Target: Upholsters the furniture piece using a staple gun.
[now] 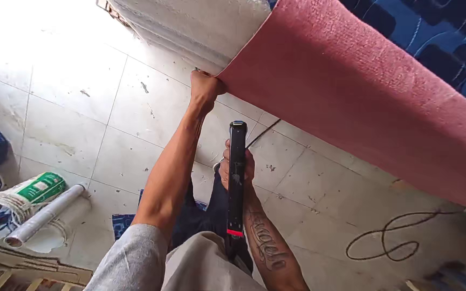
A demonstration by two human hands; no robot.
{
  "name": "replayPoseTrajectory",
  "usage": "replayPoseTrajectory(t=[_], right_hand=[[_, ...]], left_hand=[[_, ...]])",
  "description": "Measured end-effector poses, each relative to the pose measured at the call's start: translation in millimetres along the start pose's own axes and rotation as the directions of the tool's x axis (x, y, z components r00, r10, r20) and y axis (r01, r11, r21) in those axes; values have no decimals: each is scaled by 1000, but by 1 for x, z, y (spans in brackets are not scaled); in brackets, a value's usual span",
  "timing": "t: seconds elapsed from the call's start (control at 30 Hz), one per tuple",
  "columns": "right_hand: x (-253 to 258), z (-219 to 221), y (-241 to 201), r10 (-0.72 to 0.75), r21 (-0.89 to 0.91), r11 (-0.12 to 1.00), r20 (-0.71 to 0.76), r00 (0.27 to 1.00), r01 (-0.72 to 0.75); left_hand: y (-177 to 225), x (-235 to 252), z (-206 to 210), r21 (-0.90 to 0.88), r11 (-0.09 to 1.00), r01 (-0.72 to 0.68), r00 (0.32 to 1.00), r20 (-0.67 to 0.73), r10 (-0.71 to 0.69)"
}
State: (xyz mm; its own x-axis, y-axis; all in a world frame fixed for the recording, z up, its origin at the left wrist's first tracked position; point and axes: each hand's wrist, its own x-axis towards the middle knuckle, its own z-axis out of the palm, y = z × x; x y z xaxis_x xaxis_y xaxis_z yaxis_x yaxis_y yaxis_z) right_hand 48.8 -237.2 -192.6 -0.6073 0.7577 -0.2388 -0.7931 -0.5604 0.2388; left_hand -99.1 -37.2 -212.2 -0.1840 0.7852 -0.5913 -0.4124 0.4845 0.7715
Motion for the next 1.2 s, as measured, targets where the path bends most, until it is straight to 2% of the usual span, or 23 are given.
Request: replayPoseTrajectory(t=[0.1,0.23,0.3,0.47,0.57,0.67,0.73,0.83,0.9,0.97,1.07,1.13,1.2], right_hand=[[39,-56,7,-124,115,986,29,992,120],[80,-97,8,-169,225,963,78,983,148],[97,-95,8,-186,250,956,112,976,153],[124,-69,7,-229,274,945,171,958,177],[133,-63,10,-275,274,935,166,947,224],[138,-66,10,-266,268,939,167,949,216],[141,-69,12,-241,262,946,183,953,189],[149,-72,14,-202,265,954,217,955,142],[153,-78,15,-180,251,960,215,960,124],[157,-84,15,-174,253,961,225,959,115],[164,-91,16,-172,203,971,221,960,127],[159,-80,12,-130,69,990,126,983,122],[135,-57,0,-76,-122,990,6,997,76]], left_hand=[[-6,13,-9,-95,981,-167,970,165,181],[-11,22,-17,-129,955,-268,926,240,293],[-9,18,-19,-144,956,-257,921,262,288],[13,5,-21,-169,978,-120,927,335,171],[13,12,-23,-173,979,-108,913,373,166],[14,19,-27,-72,983,-171,898,400,186],[15,28,-30,95,962,-258,895,399,200],[24,38,-35,360,851,-384,867,458,197],[29,42,-37,456,769,-448,845,497,198],[26,46,-39,416,799,-433,857,466,222],[16,55,-57,240,900,-365,910,298,289],[12,53,-82,210,926,-312,942,197,273],[-3,42,-103,301,924,-238,970,120,211]])
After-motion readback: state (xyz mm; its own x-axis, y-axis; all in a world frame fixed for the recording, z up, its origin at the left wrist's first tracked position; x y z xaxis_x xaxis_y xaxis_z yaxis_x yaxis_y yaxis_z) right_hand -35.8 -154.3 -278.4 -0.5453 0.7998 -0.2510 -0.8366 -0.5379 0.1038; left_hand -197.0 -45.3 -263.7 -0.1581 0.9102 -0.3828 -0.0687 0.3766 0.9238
